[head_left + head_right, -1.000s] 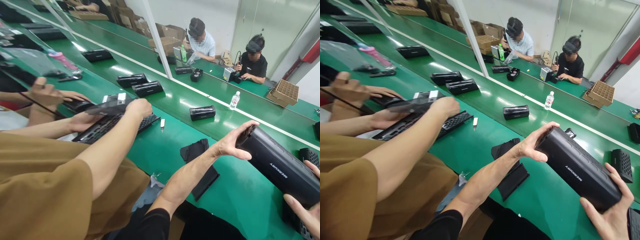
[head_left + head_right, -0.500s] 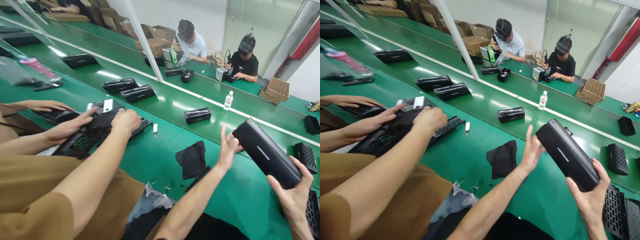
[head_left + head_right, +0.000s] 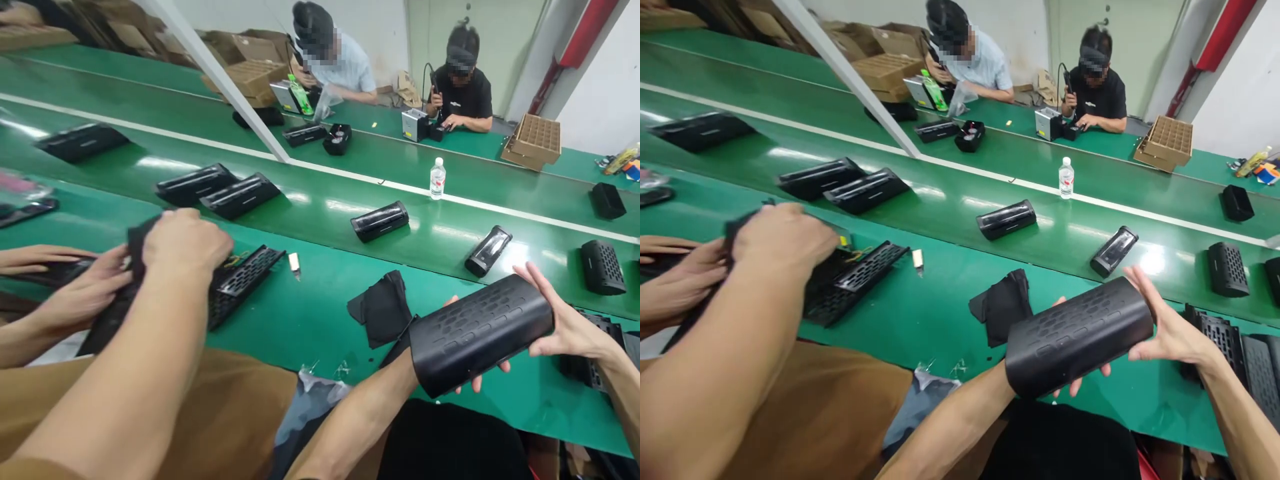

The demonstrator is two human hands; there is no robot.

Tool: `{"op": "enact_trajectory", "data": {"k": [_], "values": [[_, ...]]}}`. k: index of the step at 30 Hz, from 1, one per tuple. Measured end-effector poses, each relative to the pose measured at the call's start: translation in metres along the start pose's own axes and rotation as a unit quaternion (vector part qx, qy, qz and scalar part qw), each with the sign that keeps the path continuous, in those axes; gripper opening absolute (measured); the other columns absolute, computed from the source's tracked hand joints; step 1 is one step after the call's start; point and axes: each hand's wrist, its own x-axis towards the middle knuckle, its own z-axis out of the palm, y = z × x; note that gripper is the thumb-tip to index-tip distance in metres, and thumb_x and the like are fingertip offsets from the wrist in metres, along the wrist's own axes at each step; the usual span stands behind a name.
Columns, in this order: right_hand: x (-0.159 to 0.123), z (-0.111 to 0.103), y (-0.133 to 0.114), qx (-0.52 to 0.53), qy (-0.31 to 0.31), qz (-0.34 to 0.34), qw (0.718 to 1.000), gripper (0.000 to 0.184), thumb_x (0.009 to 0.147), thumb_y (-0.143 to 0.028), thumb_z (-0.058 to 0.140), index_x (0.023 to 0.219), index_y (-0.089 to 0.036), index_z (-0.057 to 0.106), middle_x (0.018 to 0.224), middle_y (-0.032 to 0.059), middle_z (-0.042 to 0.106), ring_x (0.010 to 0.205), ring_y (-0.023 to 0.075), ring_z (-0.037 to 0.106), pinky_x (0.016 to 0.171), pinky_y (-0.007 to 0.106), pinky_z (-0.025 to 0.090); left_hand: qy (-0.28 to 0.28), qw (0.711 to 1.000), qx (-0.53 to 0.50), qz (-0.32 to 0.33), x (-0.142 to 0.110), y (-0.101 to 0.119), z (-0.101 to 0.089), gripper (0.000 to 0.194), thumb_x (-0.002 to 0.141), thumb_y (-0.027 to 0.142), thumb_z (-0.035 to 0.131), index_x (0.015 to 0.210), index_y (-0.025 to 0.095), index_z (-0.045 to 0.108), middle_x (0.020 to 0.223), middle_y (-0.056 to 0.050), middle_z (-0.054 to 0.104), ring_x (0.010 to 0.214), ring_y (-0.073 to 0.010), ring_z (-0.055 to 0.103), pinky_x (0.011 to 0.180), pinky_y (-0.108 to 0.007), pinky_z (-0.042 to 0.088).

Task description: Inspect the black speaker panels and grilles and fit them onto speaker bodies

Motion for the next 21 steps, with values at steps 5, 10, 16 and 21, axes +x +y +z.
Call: {"op": "enact_trajectory", "data": {"k": [5,10,16,21], "values": [[-0.02,0.022,0.003,0.04,0.081,0.054,0.994,0.12,0.059,-0.07,0.094,0.16,-0.022,0.05,0.146,0.0171,0.065,0.125,0.0415,0.067,0.101,0.051,0.059,0.196,0.97,0.002,0.143,-0.013,-0.008,-0.003,0.104,0.079,0.1,0.05,0.139,0.018,0.071,0.135,-0.018,0.071,0.129,-0.0421,0.065,0.108,-0.057,0.053],[-0.037,0.038,0.038,0.078,0.177,0.133,0.972,0.108,0.062,-0.072,0.09,0.151,-0.024,0.053,0.133,0.0145,0.067,0.106,0.034,0.07,0.087,0.044,0.06,0.27,0.899,0.111,0.325,-0.039,-0.008,-0.008,0.13,0.055,0.074,0.096,0.165,0.032,0.042,0.171,-0.013,0.041,0.154,-0.0412,0.043,0.128,-0.05,0.034],[-0.045,0.043,0.036,0.086,0.135,0.136,0.978,0.116,0.069,-0.068,0.091,0.163,-0.024,0.039,0.147,0.0172,0.059,0.121,0.0373,0.066,0.097,0.048,0.058,0.321,0.849,0.253,0.335,-0.035,0.001,-0.009,0.109,0.064,0.056,0.097,0.157,0.024,0.049,0.159,-0.016,0.05,0.139,-0.0391,0.055,0.119,-0.047,0.043],[-0.054,0.045,0.033,0.107,0.155,0.098,0.977,0.096,0.076,-0.063,0.089,0.157,-0.029,0.049,0.156,0.0157,0.055,0.126,0.0363,0.064,0.091,0.04,0.059,0.314,0.832,0.318,0.327,-0.035,0.005,-0.006,0.114,0.068,0.063,0.093,0.16,0.023,0.039,0.154,-0.018,0.053,0.136,-0.038,0.057,0.115,-0.046,0.047]]}}
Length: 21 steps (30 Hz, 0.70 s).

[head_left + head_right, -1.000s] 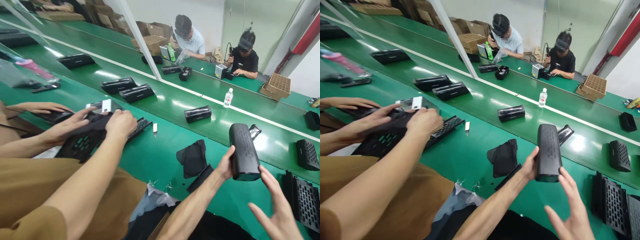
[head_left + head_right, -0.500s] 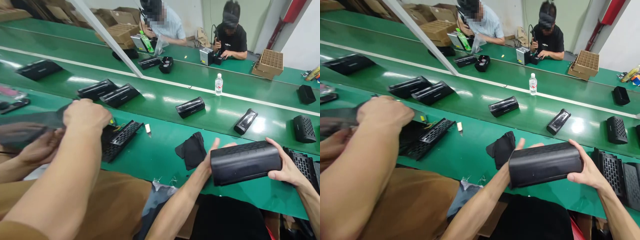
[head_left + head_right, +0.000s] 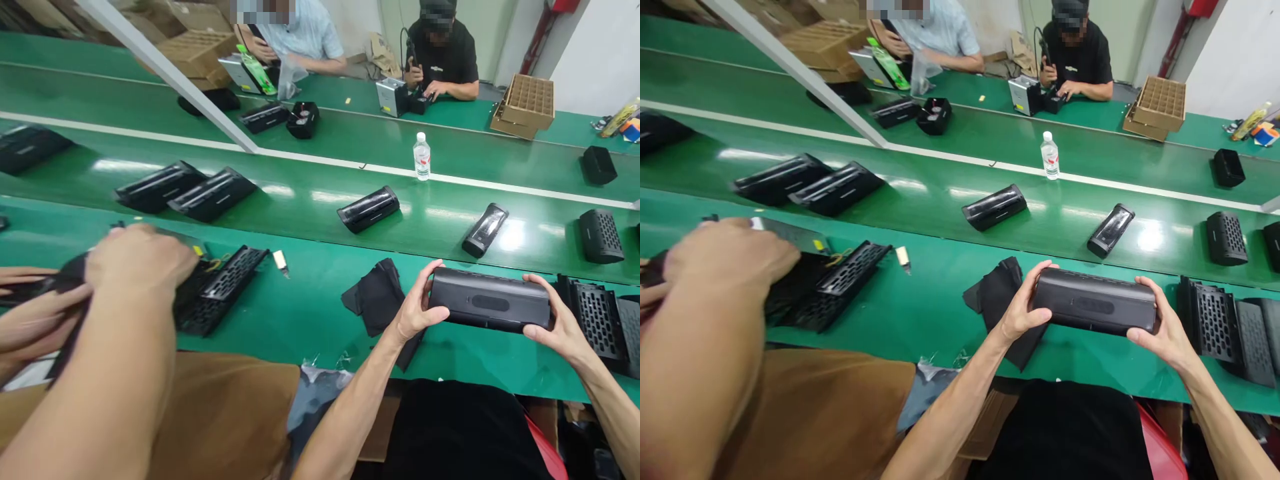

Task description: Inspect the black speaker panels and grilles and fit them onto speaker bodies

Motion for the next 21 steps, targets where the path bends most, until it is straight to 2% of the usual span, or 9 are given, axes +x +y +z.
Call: {"op": "enact_trajectory", "data": {"k": [3,8,11,13,15,17,19,21], "values": [[-0.002,0.004,0.004,0.005,0.024,-0.002,1.0,0.09,0.076,-0.062,0.089,0.152,-0.03,0.053,0.157,0.0139,0.055,0.122,0.036,0.065,0.088,0.038,0.059,-0.028,0.999,0.041,-0.012,-0.001,0.008,0.002,0.121,0.066,0.062,0.095,0.162,0.023,0.033,0.151,-0.018,0.055,0.135,-0.0383,0.057,0.114,-0.046,0.049],[0.002,0.013,0.016,0.038,0.044,0.015,0.998,0.085,0.076,-0.062,0.088,0.148,-0.028,0.056,0.149,0.0136,0.061,0.119,0.035,0.066,0.091,0.039,0.057,0.03,0.998,0.047,-0.014,0.005,0.007,0.009,0.109,0.068,0.063,0.091,0.154,0.018,0.042,0.133,-0.014,0.064,0.12,-0.0345,0.063,0.106,-0.044,0.053],[0.008,0.015,0.028,0.07,0.049,0.058,0.995,0.086,0.074,-0.065,0.087,0.144,-0.025,0.058,0.138,0.0132,0.067,0.12,0.0353,0.065,0.098,0.042,0.054,0.05,0.997,0.031,-0.05,0.01,-0.003,0.012,0.106,0.07,0.064,0.088,0.154,0.018,0.043,0.127,-0.012,0.066,0.114,-0.0328,0.064,0.102,-0.043,0.054],[0.01,0.016,0.035,0.104,0.045,0.115,0.987,0.085,0.071,-0.067,0.088,0.139,-0.023,0.061,0.13,0.0127,0.071,0.12,0.0348,0.065,0.1,0.041,0.053,0.05,0.994,0.03,-0.094,0.012,-0.012,0.01,0.1,0.075,0.067,0.082,0.154,0.018,0.044,0.131,-0.012,0.066,0.119,-0.0343,0.064,0.105,-0.044,0.052],[0.01,0.019,0.04,0.153,0.041,0.196,0.968,0.083,0.07,-0.068,0.089,0.136,-0.024,0.063,0.126,0.011,0.073,0.112,0.0319,0.068,0.089,0.038,0.056,0.034,0.989,0.038,-0.138,0.013,-0.023,0.008,0.094,0.08,0.069,0.077,0.152,0.017,0.048,0.14,-0.015,0.064,0.131,-0.0375,0.06,0.114,-0.048,0.048],[0.008,0.025,0.044,0.2,0.042,0.269,0.941,0.08,0.069,-0.067,0.091,0.133,-0.027,0.065,0.114,0.0074,0.076,0.094,0.0264,0.07,0.071,0.033,0.055,0.023,0.986,0.028,-0.161,0.012,-0.037,0.006,0.095,0.08,0.07,0.077,0.153,0.016,0.05,0.151,-0.016,0.06,0.143,-0.0398,0.052,0.123,-0.05,0.04],[0.004,0.031,0.049,0.228,0.049,0.31,0.922,0.076,0.066,-0.067,0.093,0.125,-0.027,0.068,0.096,0.0028,0.075,0.074,0.0203,0.065,0.058,0.028,0.049,0.048,0.985,0.013,-0.164,0.01,-0.053,0.007,0.096,0.079,0.069,0.077,0.155,0.017,0.052,0.158,-0.015,0.058,0.151,-0.0407,0.046,0.128,-0.05,0.033],[0.002,0.035,0.055,0.24,0.059,0.328,0.912,0.072,0.063,-0.068,0.094,0.116,-0.026,0.07,0.08,-0.001,0.069,0.062,0.0163,0.058,0.052,0.026,0.045,0.1,0.98,0.018,-0.173,0.009,-0.069,0.01,0.095,0.077,0.069,0.077,0.154,0.016,0.056,0.161,-0.015,0.056,0.156,-0.0416,0.041,0.131,-0.051,0.028]]}}
